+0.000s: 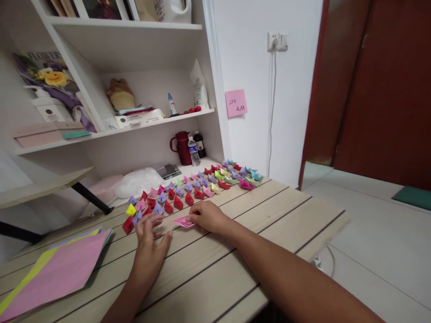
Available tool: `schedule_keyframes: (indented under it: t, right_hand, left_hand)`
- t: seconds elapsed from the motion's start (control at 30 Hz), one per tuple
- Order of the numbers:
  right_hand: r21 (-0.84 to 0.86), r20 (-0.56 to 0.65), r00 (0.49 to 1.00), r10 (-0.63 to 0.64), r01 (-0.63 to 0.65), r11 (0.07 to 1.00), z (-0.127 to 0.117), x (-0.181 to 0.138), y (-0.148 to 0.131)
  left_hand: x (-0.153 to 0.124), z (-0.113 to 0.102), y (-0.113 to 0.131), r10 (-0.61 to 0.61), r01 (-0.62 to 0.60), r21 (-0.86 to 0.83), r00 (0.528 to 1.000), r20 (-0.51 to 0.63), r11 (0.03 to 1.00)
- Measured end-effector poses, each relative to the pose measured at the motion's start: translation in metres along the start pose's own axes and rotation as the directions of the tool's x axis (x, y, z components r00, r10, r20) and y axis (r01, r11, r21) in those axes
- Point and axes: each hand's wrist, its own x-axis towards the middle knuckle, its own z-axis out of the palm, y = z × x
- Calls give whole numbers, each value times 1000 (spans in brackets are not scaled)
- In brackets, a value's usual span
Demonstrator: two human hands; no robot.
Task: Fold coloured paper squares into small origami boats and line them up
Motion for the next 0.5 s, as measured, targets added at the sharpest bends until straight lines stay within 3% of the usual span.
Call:
schedule_keyframes:
  t: [0.2, 0.4, 0.5]
  right_hand:
    - [-51, 85, 995, -51, 55, 997, -1, -5, -5]
    - [-68, 153, 987, -58, 69, 995, -3, -9, -9]
    - [-78, 172, 984, -55, 70, 994, -3, -10, -9]
  left_hand:
    - [0, 2, -2, 87, -90, 21, 988, 126, 996]
    - [0, 7, -9, 69, -67, -20, 959, 275, 998]
    - [0, 7, -7, 45, -42, -17, 956, 291, 999]
